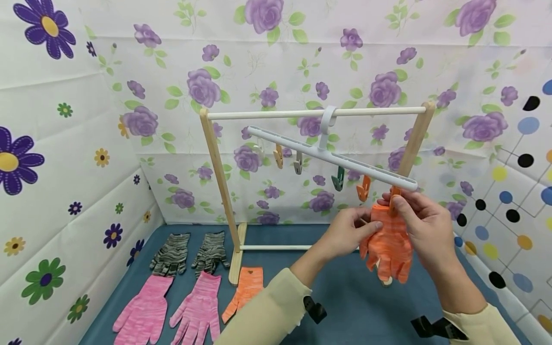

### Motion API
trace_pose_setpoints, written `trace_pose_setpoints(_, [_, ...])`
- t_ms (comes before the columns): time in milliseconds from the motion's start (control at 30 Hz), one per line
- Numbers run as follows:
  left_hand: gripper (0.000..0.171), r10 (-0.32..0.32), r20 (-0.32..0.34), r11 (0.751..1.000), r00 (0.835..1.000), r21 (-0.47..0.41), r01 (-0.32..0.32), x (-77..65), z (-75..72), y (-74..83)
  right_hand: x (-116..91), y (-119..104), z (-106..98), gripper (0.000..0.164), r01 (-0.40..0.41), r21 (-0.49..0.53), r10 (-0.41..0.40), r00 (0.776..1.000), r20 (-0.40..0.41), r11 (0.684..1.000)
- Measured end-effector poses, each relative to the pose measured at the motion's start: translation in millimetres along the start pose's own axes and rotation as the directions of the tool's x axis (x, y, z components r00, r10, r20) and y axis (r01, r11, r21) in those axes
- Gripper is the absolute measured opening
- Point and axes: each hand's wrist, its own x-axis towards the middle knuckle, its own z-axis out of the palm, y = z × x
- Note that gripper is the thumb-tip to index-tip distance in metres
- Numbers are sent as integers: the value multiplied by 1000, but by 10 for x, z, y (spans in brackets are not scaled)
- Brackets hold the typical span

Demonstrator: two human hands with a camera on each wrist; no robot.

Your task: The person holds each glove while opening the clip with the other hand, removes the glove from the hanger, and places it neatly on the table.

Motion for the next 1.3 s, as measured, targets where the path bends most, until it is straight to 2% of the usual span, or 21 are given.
trace_pose_setpoints(300, [19,9,-8,1000,1000,19,-9,-22,-7,15,-6,-6,28,32,34,32,-34,999,-21,999])
trace_pose_setpoints(567, [19,4,-10,1000,1000,14,-4,-56,-26,13,-5,3,40,32,18,-3,-18,999,-47,1000])
trace_pose_setpoints(1000, [23,-2,-25,1000,1000,26,3,-76,-65,2,2,15,48,33,12,24,-10,998,-67,1000])
trace_pose_setpoints(1300, [19,-8,-54,999,999,53,11,-124,-110,-9,3,17,30,33,7,20,-5,997,-76,1000])
